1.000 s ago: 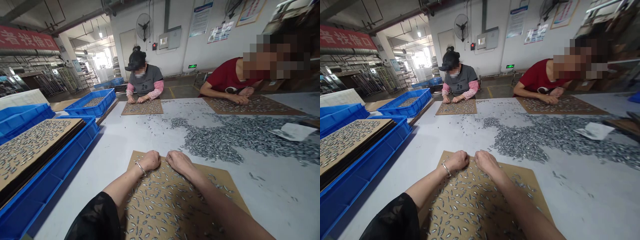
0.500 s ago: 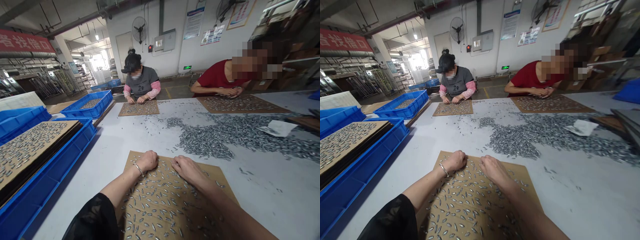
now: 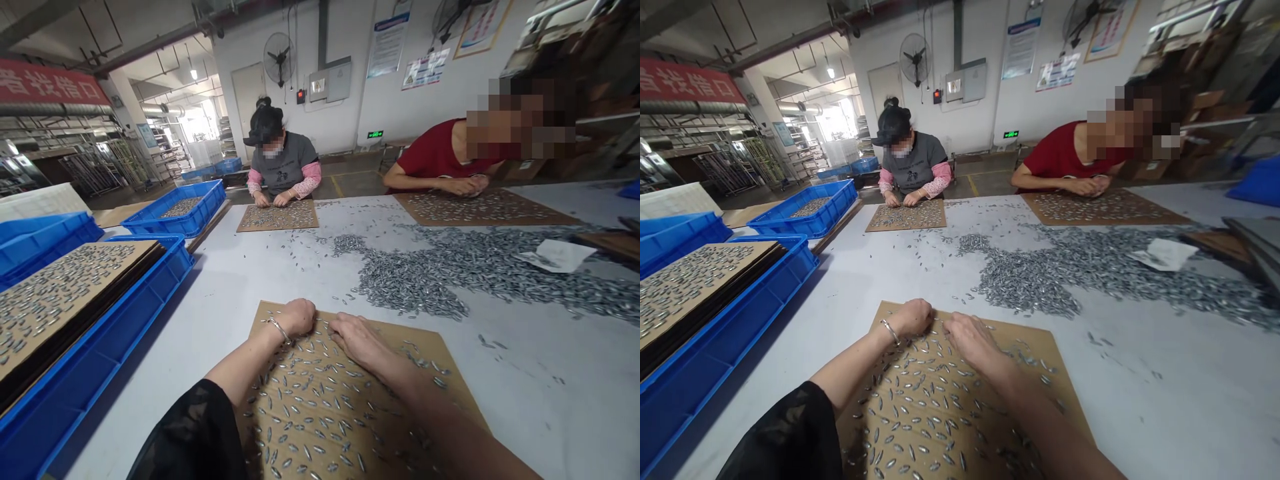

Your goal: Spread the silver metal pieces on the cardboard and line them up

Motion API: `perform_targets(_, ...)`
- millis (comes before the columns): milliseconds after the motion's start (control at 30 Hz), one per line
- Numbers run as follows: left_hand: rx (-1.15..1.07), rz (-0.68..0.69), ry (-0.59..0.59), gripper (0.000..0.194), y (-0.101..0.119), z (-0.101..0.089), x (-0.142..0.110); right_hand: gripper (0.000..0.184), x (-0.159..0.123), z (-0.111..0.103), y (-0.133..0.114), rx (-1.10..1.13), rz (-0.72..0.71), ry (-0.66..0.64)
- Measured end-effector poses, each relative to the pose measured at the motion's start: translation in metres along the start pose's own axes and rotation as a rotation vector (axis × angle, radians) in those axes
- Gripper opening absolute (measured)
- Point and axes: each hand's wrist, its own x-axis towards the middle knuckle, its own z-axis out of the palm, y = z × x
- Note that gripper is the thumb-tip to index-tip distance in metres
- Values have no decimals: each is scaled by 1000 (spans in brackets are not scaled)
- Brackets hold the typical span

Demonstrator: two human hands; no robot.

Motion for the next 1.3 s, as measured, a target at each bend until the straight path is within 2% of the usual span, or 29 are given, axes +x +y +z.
perform_targets(133,-15,8,40,24,-1,-1,-3,20,4,-9,-7,-112,-50,-58)
perform_targets(267,-66,5,124,27,-8,-4,-15,28,4,-7,-13,-164,-56,-35)
perform_targets(600,-185,5,277,24,-38,-1,-50,29,-7,-2,-21,-60,15,-17)
perform_targets(733,-213,9,301,24,-47,0,-63,28,-13,-5,-34,-117,55,-71)
perform_targets(900,-241,36,290,24,-43,6,-67,26,-11,-2,-41,-134,73,-91)
perform_targets(1033,-249,42,286,25,-38,10,-62,27,-8,-1,-31,-93,76,-87)
perform_targets(1200,-238,28,290,23,-46,7,-56,23,-13,-15,0,53,160,72)
perform_targets(1300,-220,2,283,23,-52,4,-54,22,-17,-20,13,47,176,74)
